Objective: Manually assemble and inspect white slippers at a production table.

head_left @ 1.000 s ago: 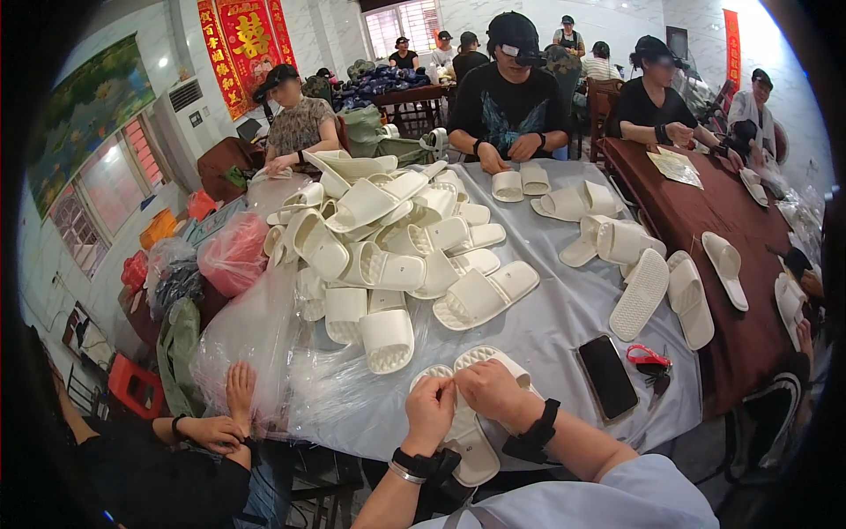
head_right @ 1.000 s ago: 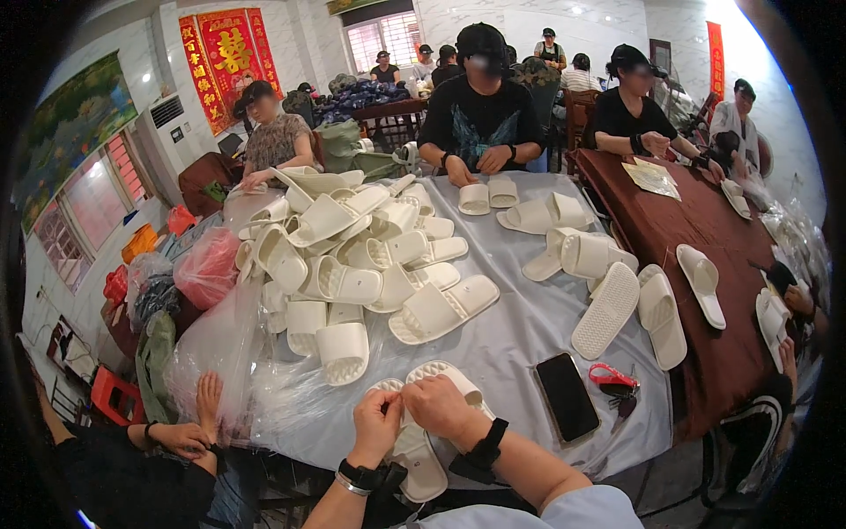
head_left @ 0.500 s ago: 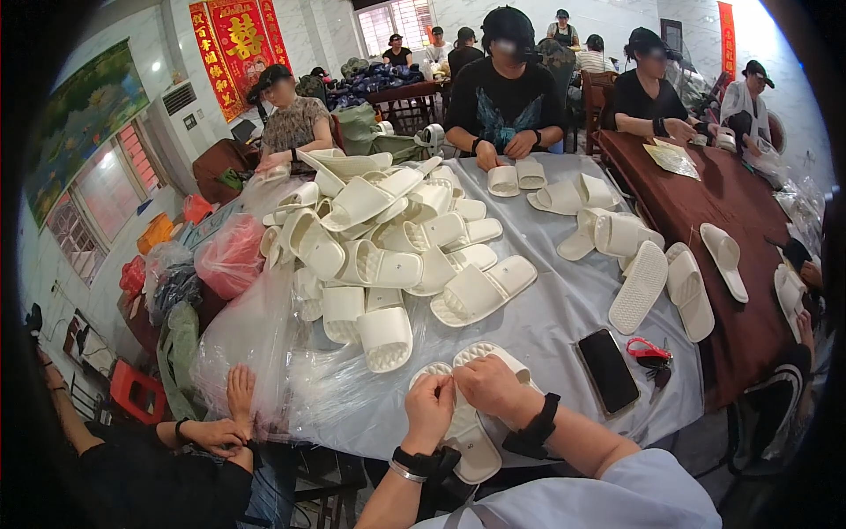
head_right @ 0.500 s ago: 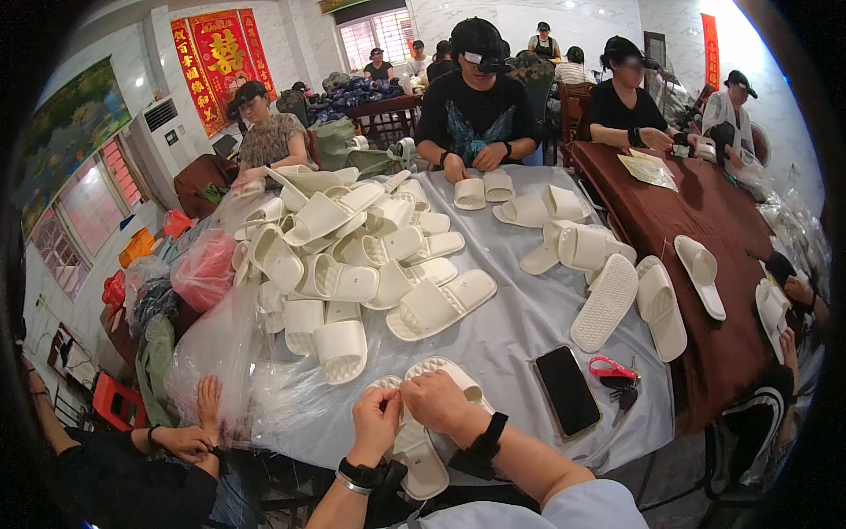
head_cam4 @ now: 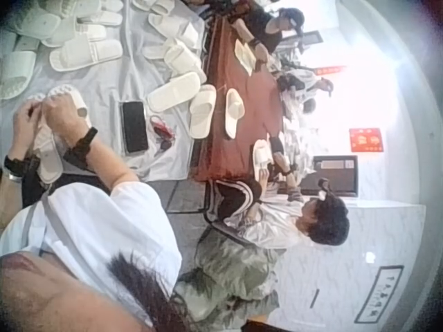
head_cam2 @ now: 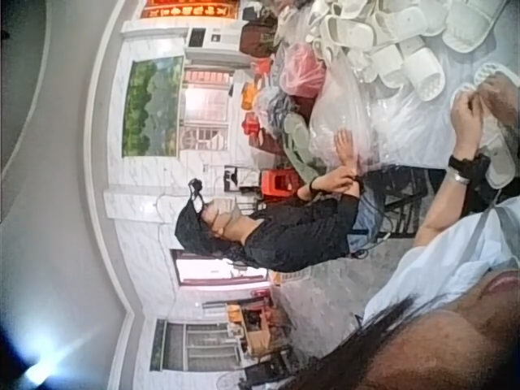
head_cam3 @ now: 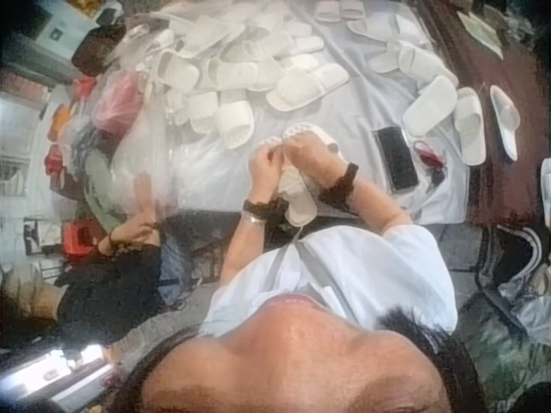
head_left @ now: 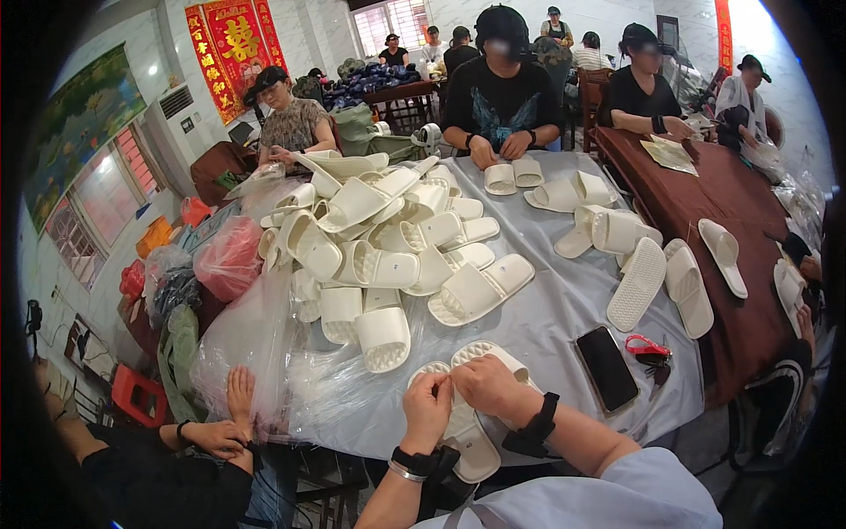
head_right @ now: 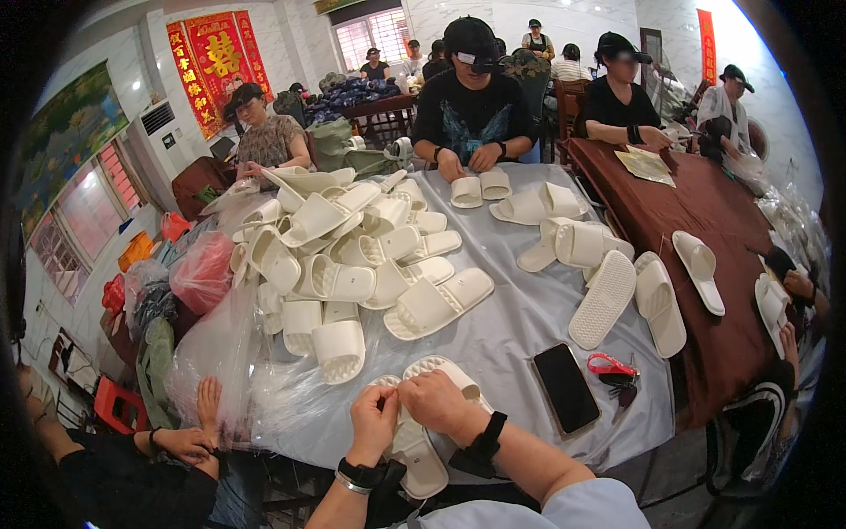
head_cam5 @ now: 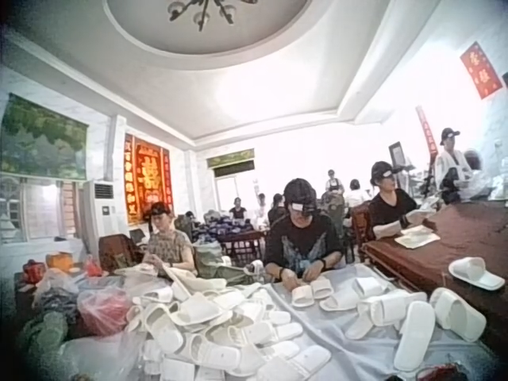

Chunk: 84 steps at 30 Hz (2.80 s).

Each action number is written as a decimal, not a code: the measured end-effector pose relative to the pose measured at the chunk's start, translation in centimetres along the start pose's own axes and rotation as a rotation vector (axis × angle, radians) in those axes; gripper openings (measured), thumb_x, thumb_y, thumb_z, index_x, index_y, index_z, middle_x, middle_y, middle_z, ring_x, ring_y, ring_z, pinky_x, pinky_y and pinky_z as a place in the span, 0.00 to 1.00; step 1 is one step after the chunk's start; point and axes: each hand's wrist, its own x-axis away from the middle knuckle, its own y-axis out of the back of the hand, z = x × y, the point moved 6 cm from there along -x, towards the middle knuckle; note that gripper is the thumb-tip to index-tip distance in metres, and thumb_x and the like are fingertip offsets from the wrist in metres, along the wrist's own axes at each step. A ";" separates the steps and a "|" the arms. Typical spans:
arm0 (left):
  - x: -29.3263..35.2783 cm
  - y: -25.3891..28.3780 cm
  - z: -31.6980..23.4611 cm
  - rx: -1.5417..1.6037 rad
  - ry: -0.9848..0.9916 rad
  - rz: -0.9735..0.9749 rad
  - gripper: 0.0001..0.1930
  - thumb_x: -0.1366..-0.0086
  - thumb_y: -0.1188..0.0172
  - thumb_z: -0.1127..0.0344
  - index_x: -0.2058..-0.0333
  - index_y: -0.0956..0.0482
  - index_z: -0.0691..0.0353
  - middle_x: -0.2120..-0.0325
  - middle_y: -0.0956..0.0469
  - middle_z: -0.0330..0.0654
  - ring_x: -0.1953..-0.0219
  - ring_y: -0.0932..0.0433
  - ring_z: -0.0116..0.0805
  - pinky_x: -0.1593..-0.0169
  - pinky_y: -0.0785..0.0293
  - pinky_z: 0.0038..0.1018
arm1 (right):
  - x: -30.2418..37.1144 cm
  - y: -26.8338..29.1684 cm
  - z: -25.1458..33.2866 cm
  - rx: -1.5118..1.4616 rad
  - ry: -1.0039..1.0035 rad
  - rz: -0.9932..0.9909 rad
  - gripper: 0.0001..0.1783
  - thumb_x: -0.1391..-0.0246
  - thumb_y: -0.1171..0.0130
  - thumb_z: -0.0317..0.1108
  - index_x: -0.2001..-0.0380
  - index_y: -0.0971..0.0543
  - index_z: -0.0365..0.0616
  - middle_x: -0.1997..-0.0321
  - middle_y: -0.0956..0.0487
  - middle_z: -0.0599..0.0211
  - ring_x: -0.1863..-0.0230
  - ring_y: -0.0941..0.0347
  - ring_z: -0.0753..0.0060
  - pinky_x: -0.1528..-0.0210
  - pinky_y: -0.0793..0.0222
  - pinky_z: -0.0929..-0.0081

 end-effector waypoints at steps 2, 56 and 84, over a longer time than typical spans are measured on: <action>-0.1 0.0 -0.3 0.001 0.006 -0.003 0.04 0.40 0.39 0.69 0.70 0.20 0.64 0.77 0.25 0.45 0.77 0.25 0.40 0.72 0.30 0.32 | 0.1 0.0 0.0 -0.007 -0.003 0.000 0.05 0.53 0.45 0.30 0.80 0.27 0.44 0.79 0.23 0.60 0.73 0.24 0.55 0.68 0.32 0.60; 0.1 0.0 0.0 0.026 0.029 0.028 0.04 0.49 0.36 0.74 0.72 0.21 0.63 0.78 0.26 0.43 0.78 0.25 0.35 0.73 0.31 0.28 | 0.2 0.1 -0.6 -0.115 -0.058 -0.066 0.06 0.50 0.43 0.32 0.75 0.26 0.42 0.77 0.24 0.58 0.71 0.26 0.52 0.69 0.32 0.59; 0.5 -0.3 1.1 0.103 0.055 0.022 0.04 0.39 0.38 0.73 0.70 0.21 0.68 0.78 0.27 0.38 0.78 0.30 0.23 0.74 0.34 0.22 | 0.2 0.4 -0.5 -0.101 0.024 -0.058 0.06 0.54 0.44 0.28 0.80 0.29 0.43 0.80 0.25 0.59 0.74 0.25 0.53 0.70 0.31 0.58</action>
